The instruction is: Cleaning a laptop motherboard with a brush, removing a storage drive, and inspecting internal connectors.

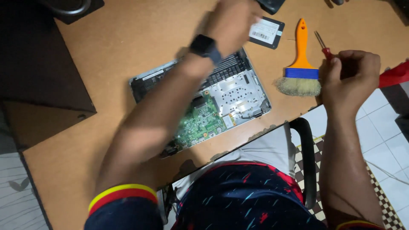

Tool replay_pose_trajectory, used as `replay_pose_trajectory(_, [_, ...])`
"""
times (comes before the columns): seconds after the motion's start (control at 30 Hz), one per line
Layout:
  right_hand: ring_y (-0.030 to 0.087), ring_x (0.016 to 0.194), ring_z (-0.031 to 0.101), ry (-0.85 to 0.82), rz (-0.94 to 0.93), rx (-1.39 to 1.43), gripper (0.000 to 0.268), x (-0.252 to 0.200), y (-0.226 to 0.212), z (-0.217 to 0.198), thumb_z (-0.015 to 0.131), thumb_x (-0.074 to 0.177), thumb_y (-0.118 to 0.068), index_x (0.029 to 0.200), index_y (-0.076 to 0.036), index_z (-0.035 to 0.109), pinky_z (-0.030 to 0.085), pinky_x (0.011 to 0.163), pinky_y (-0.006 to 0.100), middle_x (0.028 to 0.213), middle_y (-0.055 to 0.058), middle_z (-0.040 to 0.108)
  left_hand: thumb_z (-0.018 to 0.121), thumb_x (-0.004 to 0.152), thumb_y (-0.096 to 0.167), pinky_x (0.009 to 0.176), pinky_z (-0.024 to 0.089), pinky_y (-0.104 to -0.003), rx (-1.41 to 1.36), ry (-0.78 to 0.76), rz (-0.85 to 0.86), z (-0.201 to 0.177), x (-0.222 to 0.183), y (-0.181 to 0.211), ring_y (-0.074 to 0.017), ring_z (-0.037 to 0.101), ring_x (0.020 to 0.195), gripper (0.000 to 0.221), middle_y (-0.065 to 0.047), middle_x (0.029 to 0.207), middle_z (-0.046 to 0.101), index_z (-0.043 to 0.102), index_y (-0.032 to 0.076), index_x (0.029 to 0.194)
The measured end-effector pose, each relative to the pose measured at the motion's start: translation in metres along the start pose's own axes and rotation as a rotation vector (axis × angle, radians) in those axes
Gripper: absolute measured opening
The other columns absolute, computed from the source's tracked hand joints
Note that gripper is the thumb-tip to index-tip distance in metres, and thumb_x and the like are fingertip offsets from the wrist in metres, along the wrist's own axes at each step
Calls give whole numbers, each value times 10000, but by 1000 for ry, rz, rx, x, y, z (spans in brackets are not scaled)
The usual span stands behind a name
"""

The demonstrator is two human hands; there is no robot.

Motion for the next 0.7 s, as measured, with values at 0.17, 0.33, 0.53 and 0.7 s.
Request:
replay_pose_trajectory(0.17, [324, 1019, 654, -37, -47, 108, 261, 1, -13, -5, 665, 1042, 187, 1263, 93, 562, 561, 867, 386, 1145, 240, 633, 676, 1098, 207, 580, 359, -460, 221, 299, 276, -59, -50, -9, -294, 539, 649, 364, -110, 733, 561, 505, 102, 795])
replay_pose_trajectory(0.33, [428, 1134, 606, -149, -197, 97, 179, -16, -70, -28, 655, 1078, 155, 1245, 152, 590, 533, 996, 491, 1228, 286, 601, 648, 1014, 81, 736, 470, -468, 57, 74, 459, -57, -155, 11, -279, 604, 816, 125, -89, 884, 669, 747, 90, 939])
replay_pose_trajectory(0.53, [288, 1160, 631, -721, -554, 292, 409, -61, -172, 38, 788, 929, -257, 1270, -63, 673, 484, 996, 436, 1280, 104, 686, 705, 1005, 243, 855, 444, -445, 184, 3, 419, -25, -218, 39, -289, 619, 969, 182, -78, 1068, 672, 698, 84, 1094])
replay_pose_trajectory(0.7, [347, 1142, 584, -842, -693, 316, 500, -57, -196, 58, 800, 929, -205, 1353, -6, 623, 495, 980, 490, 1279, 179, 627, 823, 930, 284, 796, 413, -410, 240, 31, 424, -25, -216, 50, -286, 564, 875, 276, -75, 968, 613, 647, 87, 1009])
Point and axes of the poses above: each hand's wrist, its own x-axis towards the middle knuckle, its own z-axis out of the palm, y = z × x, the point moved 8 cm from there along x, towards the middle knuckle
